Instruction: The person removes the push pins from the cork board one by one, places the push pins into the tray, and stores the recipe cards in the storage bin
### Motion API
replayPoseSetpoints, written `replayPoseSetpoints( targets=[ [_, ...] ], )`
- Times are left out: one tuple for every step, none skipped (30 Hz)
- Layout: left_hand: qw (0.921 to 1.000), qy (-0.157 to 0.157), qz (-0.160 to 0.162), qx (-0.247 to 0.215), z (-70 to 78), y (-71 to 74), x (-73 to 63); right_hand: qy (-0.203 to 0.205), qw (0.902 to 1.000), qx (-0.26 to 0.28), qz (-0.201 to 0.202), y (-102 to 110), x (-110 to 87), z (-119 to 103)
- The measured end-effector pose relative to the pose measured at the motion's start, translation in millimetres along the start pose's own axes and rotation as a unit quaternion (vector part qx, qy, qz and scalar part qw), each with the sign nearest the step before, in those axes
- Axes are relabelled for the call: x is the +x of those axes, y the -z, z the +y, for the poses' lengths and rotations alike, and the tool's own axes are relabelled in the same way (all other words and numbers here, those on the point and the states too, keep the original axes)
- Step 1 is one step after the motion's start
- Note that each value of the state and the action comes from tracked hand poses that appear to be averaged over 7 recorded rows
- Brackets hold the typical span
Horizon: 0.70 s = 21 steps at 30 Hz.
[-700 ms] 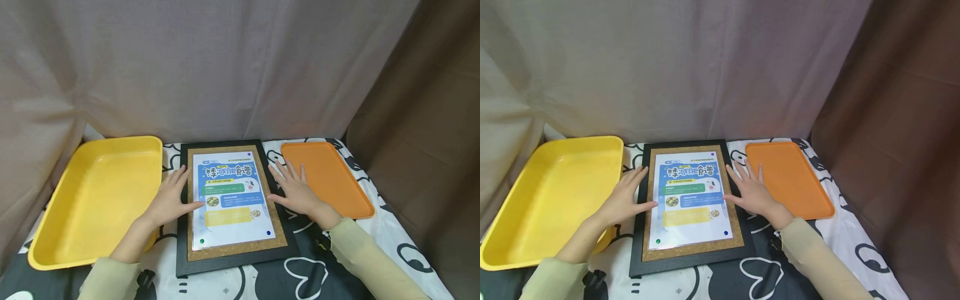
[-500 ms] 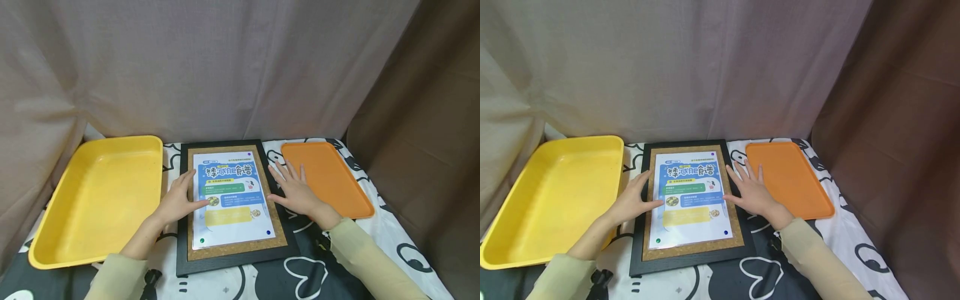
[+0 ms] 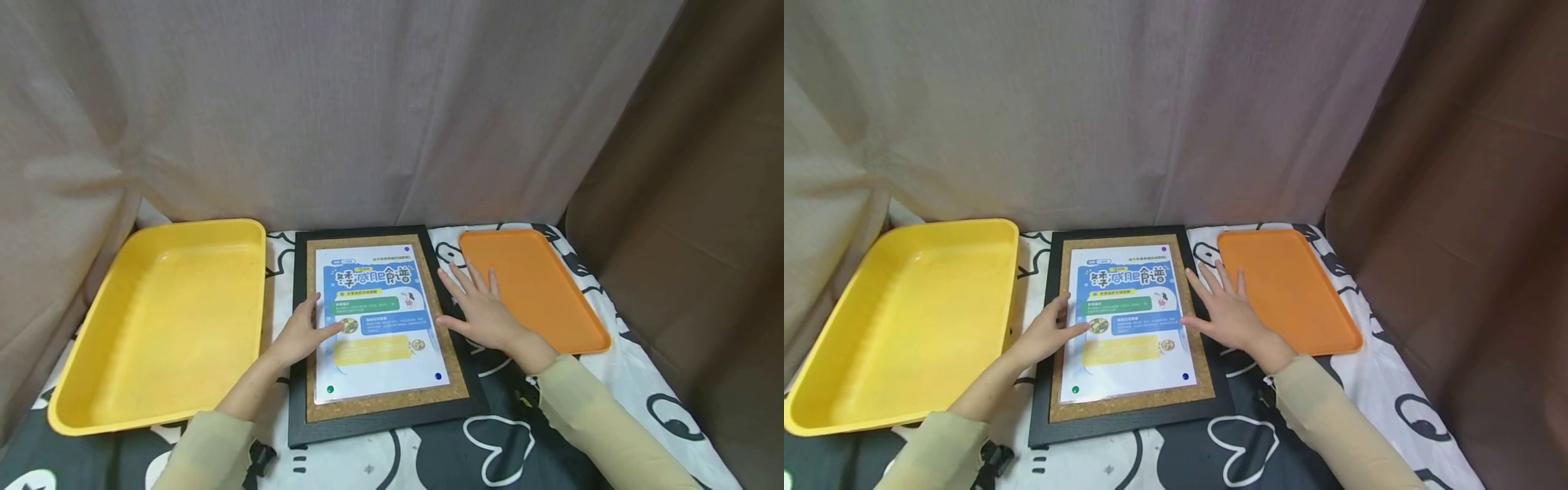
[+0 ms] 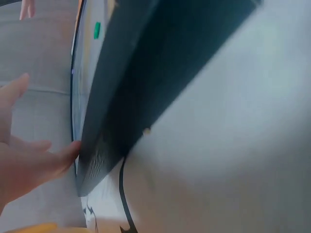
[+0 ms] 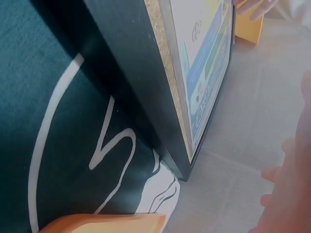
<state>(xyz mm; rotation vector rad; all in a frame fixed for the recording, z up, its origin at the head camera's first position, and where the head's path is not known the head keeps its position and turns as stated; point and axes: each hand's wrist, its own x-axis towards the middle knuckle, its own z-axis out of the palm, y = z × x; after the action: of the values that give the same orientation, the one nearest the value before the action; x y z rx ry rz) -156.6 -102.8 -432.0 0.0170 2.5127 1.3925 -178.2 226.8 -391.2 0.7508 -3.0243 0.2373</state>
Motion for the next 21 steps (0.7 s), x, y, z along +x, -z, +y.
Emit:
replayPoseSetpoints(
  targets=[
    [0.9998, 0.013, 0.005, -0.012, 0.4, 0.6, 0.3, 0.0, 1.0, 0.0, 0.0, -1, 0.1, 0],
    [0.9993, 0.025, 0.01, -0.027, 1.1, 1.3, 0.5, 0.0, 1.0, 0.0, 0.0, -1, 0.3, -1],
    [0.998, 0.039, 0.018, -0.045, 1.9, 2.1, 0.9, 0.001, 1.0, 0.001, 0.0, -1, 0.6, -2],
    [0.9964, 0.052, 0.025, -0.062, 2.5, 3.0, 1.5, 0.002, 1.0, 0.004, 0.0, -2, 0.8, -3],
    [0.994, 0.068, 0.032, -0.079, 3.3, 4.1, 2.0, 0.004, 1.0, 0.004, -0.001, -2, 1.0, -4],
    [0.9916, 0.082, 0.038, -0.092, 3.9, 5.0, 2.8, 0.005, 1.0, 0.003, -0.002, -3, 1.5, -6],
    [0.9889, 0.096, 0.043, -0.104, 4.5, 5.7, 3.7, 0.008, 1.0, 0.004, -0.002, -4, 2.0, -7],
    [0.987, 0.105, 0.045, -0.113, 4.8, 6.4, 4.7, 0.01, 0.9999, 0.006, -0.003, -4, 2.8, -9],
    [0.9854, 0.113, 0.047, -0.119, 5.0, 6.8, 5.6, 0.014, 0.9999, 0.008, -0.003, -5, 3.6, -10],
    [0.9845, 0.119, 0.048, -0.12, 5.1, 7.2, 6.5, 0.017, 0.9998, 0.007, -0.002, -5, 4.7, -12],
    [0.9832, 0.126, 0.048, -0.123, 5.3, 7.5, 7.6, 0.022, 0.9997, 0.008, -0.001, -6, 5.8, -14],
    [0.9826, 0.13, 0.048, -0.123, 5.6, 7.6, 8.5, 0.026, 0.9996, 0.012, 0.002, -6, 7.2, -16],
    [0.982, 0.134, 0.049, -0.124, 5.7, 7.5, 9.5, 0.032, 0.9993, 0.017, 0.007, -6, 8.8, -19],
    [0.9818, 0.137, 0.049, -0.122, 6.0, 7.5, 10.4, 0.037, 0.999, 0.023, 0.01, -6, 10.6, -21],
    [0.9813, 0.14, 0.049, -0.122, 6.4, 7.5, 11.4, 0.042, 0.9985, 0.031, 0.015, -7, 12.6, -24],
    [0.981, 0.143, 0.05, -0.121, 6.9, 7.6, 12.5, 0.045, 0.9981, 0.037, 0.019, -7, 14.9, -27],
    [0.9806, 0.146, 0.05, -0.121, 7.5, 7.7, 13.6, 0.046, 0.9977, 0.046, 0.021, -7, 17.4, -31],
    [0.9805, 0.148, 0.05, -0.119, 8.5, 8.0, 14.5, 0.043, 0.9973, 0.057, 0.019, -8, 20.0, -34],
    [0.9802, 0.15, 0.05, -0.12, 9.5, 8.3, 15.6, 0.038, 0.9966, 0.071, 0.017, -8, 22.7, -39],
    [0.9801, 0.151, 0.049, -0.119, 11.0, 8.7, 16.5, 0.03, 0.9956, 0.088, 0.011, -8, 25.1, -43],
    [0.98, 0.152, 0.048, -0.12, 12.5, 9.1, 17.6, 0.023, 0.9938, 0.109, 0.005, -8, 27.7, -48]
  ],
)
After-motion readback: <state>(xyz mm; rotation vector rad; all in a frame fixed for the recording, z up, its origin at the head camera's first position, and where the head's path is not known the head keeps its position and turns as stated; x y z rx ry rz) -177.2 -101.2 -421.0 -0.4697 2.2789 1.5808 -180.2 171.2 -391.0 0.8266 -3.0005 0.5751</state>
